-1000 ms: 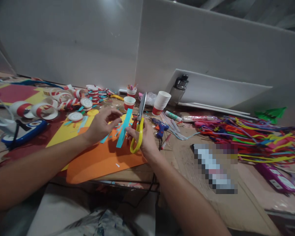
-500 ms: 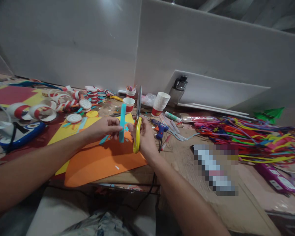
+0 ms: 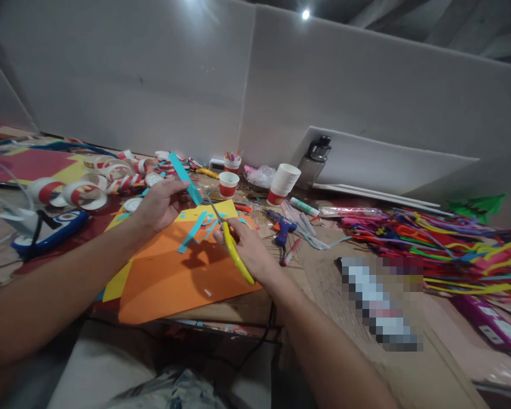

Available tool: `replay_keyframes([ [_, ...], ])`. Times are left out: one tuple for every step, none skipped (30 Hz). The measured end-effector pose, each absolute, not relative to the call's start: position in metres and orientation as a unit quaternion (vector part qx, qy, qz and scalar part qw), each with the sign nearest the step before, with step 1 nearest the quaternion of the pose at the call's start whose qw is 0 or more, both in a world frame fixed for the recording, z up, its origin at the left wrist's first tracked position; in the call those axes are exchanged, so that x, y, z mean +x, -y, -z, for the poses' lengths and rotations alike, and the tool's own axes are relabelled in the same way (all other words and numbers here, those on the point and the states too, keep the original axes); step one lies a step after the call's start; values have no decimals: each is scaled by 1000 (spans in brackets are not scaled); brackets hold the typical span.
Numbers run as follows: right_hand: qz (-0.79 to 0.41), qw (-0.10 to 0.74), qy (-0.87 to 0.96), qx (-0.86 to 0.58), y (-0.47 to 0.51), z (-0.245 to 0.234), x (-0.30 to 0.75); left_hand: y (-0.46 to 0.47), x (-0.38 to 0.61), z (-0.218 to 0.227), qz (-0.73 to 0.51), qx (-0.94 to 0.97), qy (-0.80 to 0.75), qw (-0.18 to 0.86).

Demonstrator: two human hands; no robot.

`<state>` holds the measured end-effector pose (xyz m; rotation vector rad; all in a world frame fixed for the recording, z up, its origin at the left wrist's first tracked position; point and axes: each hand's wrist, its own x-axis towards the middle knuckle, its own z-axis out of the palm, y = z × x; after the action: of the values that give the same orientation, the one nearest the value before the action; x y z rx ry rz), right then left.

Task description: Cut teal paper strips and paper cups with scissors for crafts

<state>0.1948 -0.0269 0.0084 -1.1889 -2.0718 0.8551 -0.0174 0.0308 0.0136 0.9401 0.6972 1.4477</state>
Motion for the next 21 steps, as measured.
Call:
replay_keyframes([
  [-330,289,776,-453,28,-10,195,-31,-17,-14,-626,404,-297,597],
  [-338,279,774,-457,29,-12,194,-30,-16,-14,-627,404,-297,596],
  [-347,268,772,-461,30,-14,194,-30,-16,-13,-627,404,-301,594],
  [-354,258,771,-463,31,-15,194,-30,-15,-12,-627,403,-307,591],
  [-360,250,770,-465,32,-17,194,-30,-15,-12,-626,402,-314,589],
  [-364,246,768,-466,33,-17,194,-30,-14,-11,-625,402,-319,589],
  [-368,245,765,-468,33,-18,193,-30,-14,-10,-623,402,-322,589],
  [-371,245,762,-470,34,-18,193,-30,-14,-10,-622,403,-321,590],
  [-373,246,760,-472,34,-18,193,-30,-13,-10,-621,403,-319,592],
  [-375,247,758,-473,34,-18,192,-30,-13,-10,-620,404,-316,593],
  [-377,248,757,-473,34,-18,192,-30,-12,-10,-621,403,-313,595],
  [-378,250,756,-473,34,-17,192,-30,-12,-10,-623,400,-312,595],
  [-378,253,755,-473,34,-17,192,-29,-12,-11,-625,397,-312,595],
  [-379,254,754,-472,34,-16,192,-29,-11,-11,-626,394,-313,596],
  [-379,255,754,-472,34,-16,192,-28,-11,-12,-627,390,-314,596],
  [-379,255,754,-472,33,-16,192,-28,-11,-13,-629,387,-314,597],
  [-378,256,754,-471,33,-15,192,-28,-11,-13,-631,385,-312,597],
  [-378,256,755,-470,33,-15,192,-27,-11,-14,-633,384,-310,596],
  [-376,256,757,-469,32,-15,192,-27,-11,-14,-635,383,-309,596],
  [-375,257,758,-468,32,-15,192,-28,-11,-14,-636,383,-308,595],
  [-373,258,759,-467,32,-15,192,-28,-11,-13,-637,384,-308,594],
])
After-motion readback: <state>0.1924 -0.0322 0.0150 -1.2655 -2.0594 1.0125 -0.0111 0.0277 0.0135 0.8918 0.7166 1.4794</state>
